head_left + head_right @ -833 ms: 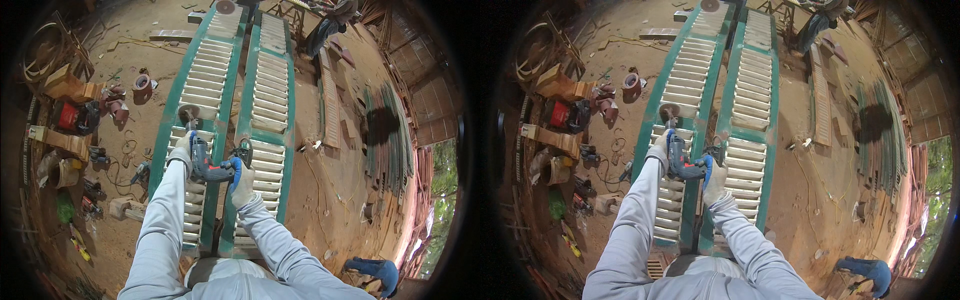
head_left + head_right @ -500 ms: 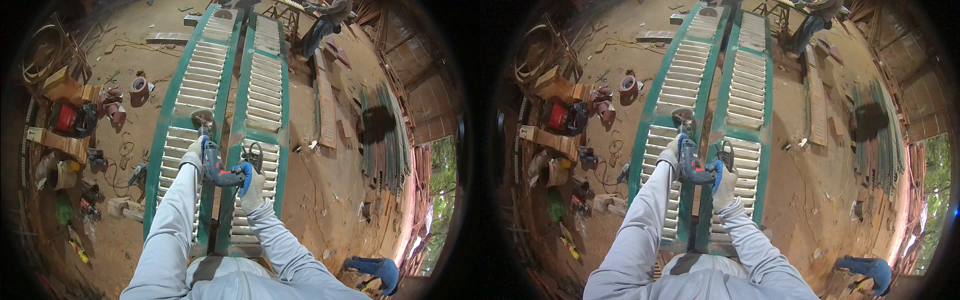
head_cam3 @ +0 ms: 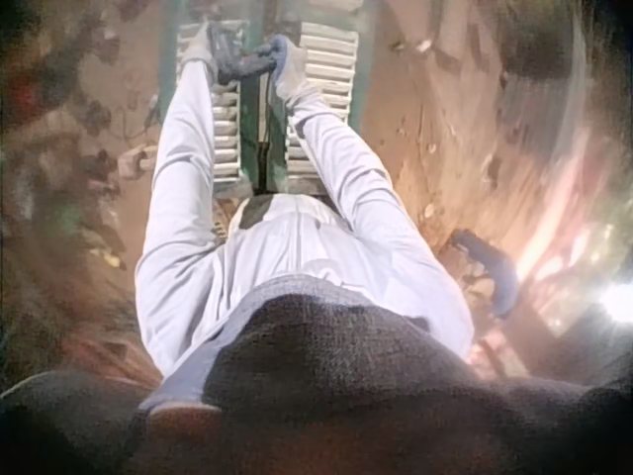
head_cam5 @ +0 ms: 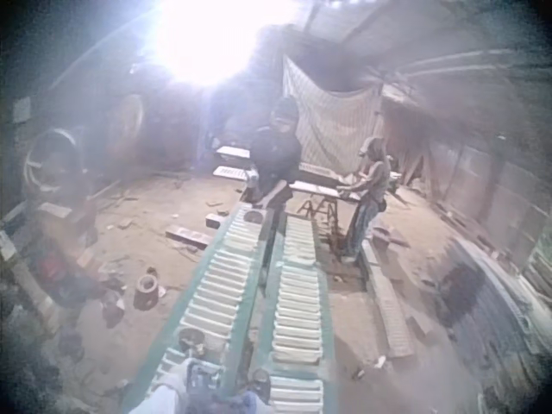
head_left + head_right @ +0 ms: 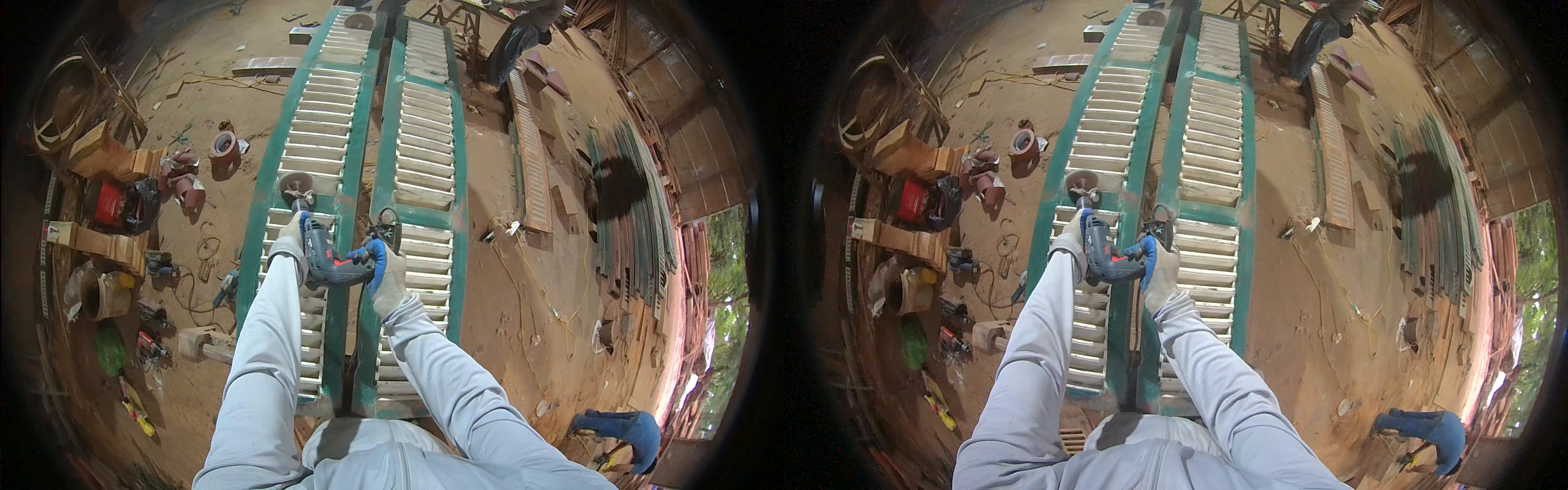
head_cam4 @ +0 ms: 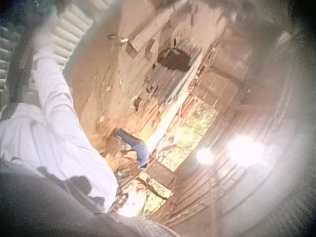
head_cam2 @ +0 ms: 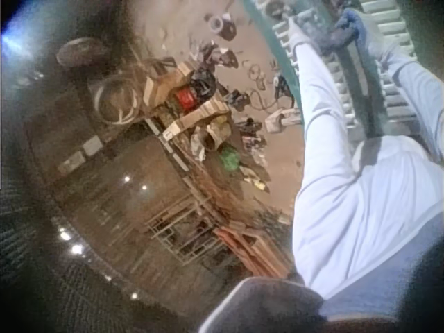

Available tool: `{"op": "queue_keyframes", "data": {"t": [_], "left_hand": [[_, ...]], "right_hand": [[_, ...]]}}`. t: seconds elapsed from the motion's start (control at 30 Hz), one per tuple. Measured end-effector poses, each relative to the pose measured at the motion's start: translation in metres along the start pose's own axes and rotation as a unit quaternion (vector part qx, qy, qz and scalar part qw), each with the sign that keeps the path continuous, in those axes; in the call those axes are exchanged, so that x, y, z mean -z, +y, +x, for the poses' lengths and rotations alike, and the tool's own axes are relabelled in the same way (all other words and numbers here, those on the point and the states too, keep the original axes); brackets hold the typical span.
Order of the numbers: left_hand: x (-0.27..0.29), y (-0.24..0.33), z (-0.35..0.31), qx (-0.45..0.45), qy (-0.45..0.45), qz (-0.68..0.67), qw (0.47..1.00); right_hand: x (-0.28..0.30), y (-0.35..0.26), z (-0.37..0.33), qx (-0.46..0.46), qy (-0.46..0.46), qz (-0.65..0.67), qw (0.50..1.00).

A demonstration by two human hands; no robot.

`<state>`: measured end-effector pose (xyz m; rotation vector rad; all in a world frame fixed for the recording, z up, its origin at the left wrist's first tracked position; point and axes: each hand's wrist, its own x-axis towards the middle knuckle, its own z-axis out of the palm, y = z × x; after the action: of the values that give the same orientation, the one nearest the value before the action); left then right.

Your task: The person uses an angle grinder on a metal roller conveyor, then sits on the floor to cut and prepare sandpaper sheets using scissors. They handle multiple sandpaper pieces and a roll, cutting them into smaller shapes.

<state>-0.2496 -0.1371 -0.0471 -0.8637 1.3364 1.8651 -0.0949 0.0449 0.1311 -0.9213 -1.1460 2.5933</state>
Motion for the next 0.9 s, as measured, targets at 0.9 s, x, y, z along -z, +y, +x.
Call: {"op": "queue_keyframes", "data": {"t": [0.9], "left_hand": [[-0.235,-0.124,-0.012,0.006,-0.078,0.236,0.969]], "right_hand": [[0.153,-0.100,-0.054,0.152,0.165,0.027,0.974]]}}
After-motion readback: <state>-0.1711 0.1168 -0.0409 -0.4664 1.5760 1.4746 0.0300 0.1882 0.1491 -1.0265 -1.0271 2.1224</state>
